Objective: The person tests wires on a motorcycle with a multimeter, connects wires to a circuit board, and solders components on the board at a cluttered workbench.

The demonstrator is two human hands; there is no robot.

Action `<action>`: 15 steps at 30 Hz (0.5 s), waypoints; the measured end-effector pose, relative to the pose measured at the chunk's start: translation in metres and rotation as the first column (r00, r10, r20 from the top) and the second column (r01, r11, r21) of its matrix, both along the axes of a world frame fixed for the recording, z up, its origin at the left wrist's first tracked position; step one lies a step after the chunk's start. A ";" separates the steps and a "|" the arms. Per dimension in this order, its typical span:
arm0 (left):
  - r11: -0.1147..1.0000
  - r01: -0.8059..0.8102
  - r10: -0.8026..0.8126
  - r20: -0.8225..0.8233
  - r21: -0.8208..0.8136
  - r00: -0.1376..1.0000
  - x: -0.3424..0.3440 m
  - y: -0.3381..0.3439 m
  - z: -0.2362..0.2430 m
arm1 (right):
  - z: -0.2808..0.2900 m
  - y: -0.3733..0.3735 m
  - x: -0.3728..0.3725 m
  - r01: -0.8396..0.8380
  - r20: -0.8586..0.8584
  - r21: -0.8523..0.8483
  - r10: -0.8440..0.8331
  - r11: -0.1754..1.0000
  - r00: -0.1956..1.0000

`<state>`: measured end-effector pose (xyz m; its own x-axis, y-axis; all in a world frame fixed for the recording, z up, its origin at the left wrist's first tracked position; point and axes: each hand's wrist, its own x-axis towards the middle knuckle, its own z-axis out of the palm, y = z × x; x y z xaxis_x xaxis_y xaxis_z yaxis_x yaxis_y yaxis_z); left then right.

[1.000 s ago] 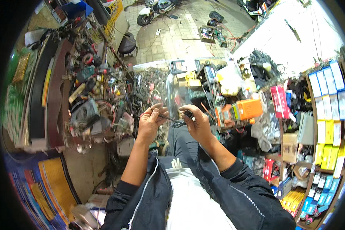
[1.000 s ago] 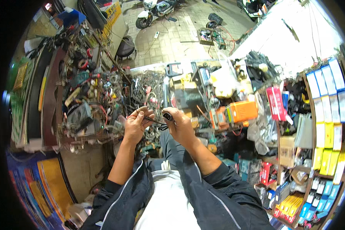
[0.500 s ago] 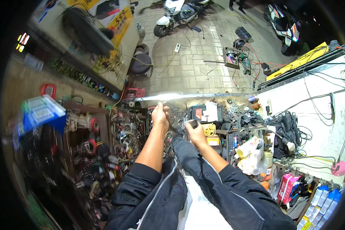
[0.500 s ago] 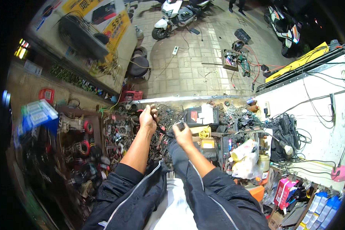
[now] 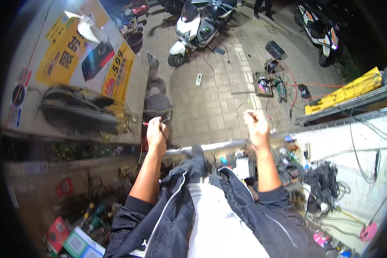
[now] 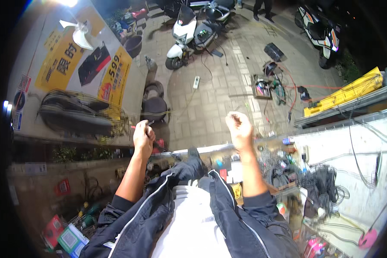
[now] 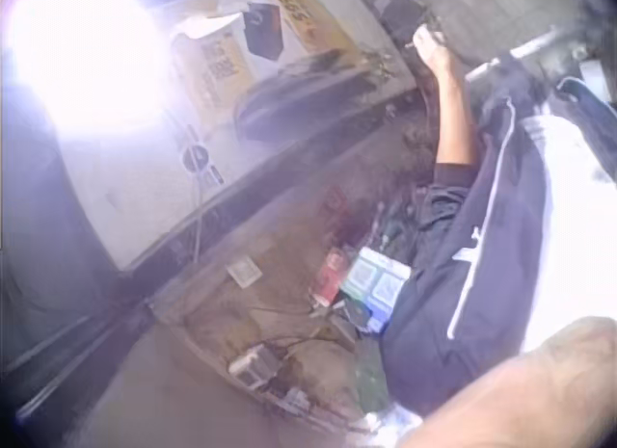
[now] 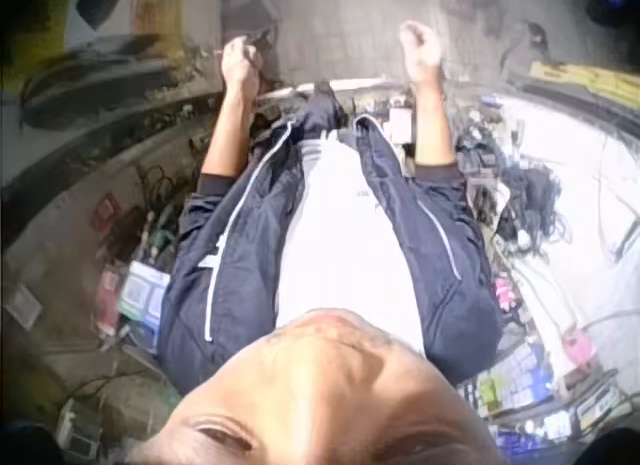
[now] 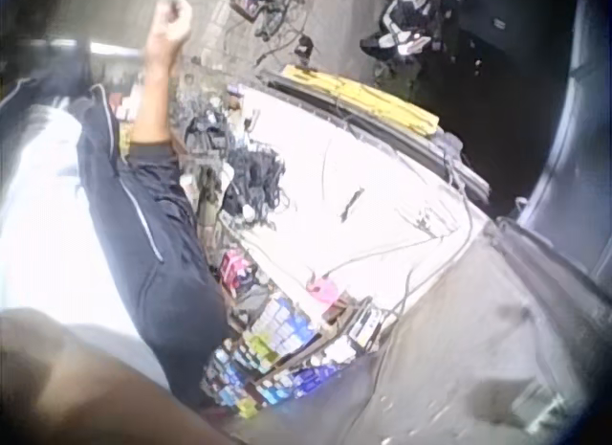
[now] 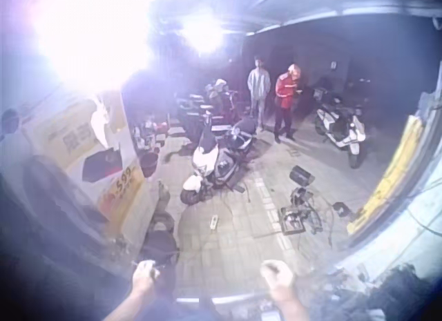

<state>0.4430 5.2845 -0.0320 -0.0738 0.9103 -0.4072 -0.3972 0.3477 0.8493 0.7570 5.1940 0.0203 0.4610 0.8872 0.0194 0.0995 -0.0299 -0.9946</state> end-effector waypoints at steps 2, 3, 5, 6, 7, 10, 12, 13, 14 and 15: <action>0.994 -0.106 0.103 -0.090 -0.035 0.991 -0.007 0.034 -0.027 | 0.012 0.046 0.026 0.032 -0.060 0.097 -0.026 0.995 0.998; 0.996 -0.082 0.078 -0.092 -0.034 0.993 -0.005 0.045 -0.028 | 0.006 0.065 0.040 0.011 -0.067 0.046 -0.008 0.999 0.998; 0.984 -0.168 0.177 -0.175 0.062 0.969 0.012 0.068 -0.012 | 0.011 0.105 0.055 -0.089 0.039 0.007 0.088 0.996 0.995; 0.976 -0.163 0.188 -0.186 0.144 0.964 0.010 0.082 -0.038 | -0.002 0.128 0.053 -0.156 0.112 -0.041 0.160 0.987 0.981; 0.966 -0.219 0.237 -0.135 0.136 0.962 0.016 0.085 -0.032 | -0.002 0.141 0.035 -0.250 0.068 -0.016 0.250 0.968 0.966; 0.919 -0.269 0.330 -0.186 0.290 0.925 0.033 0.077 -0.041 | -0.022 0.177 -0.022 -0.684 0.240 -0.162 0.701 0.711 0.672; 0.966 -0.168 0.131 0.187 0.196 0.974 0.066 0.125 -0.026 | -0.040 0.200 -0.049 -0.748 0.447 -0.214 0.744 0.628 0.496; 0.941 -0.162 0.080 0.269 0.298 0.960 0.086 0.132 -0.014 | -0.025 0.209 -0.056 -0.779 0.550 -0.201 0.727 0.594 0.412; 0.915 -0.253 0.150 0.317 0.315 0.937 0.101 0.138 0.005 | -0.035 0.227 -0.067 -0.835 0.626 -0.152 0.705 0.529 0.333; 0.881 -0.248 0.081 0.387 0.403 0.918 0.112 0.150 -0.015 | -0.057 0.241 -0.069 -0.869 0.438 -0.132 0.815 0.476 0.380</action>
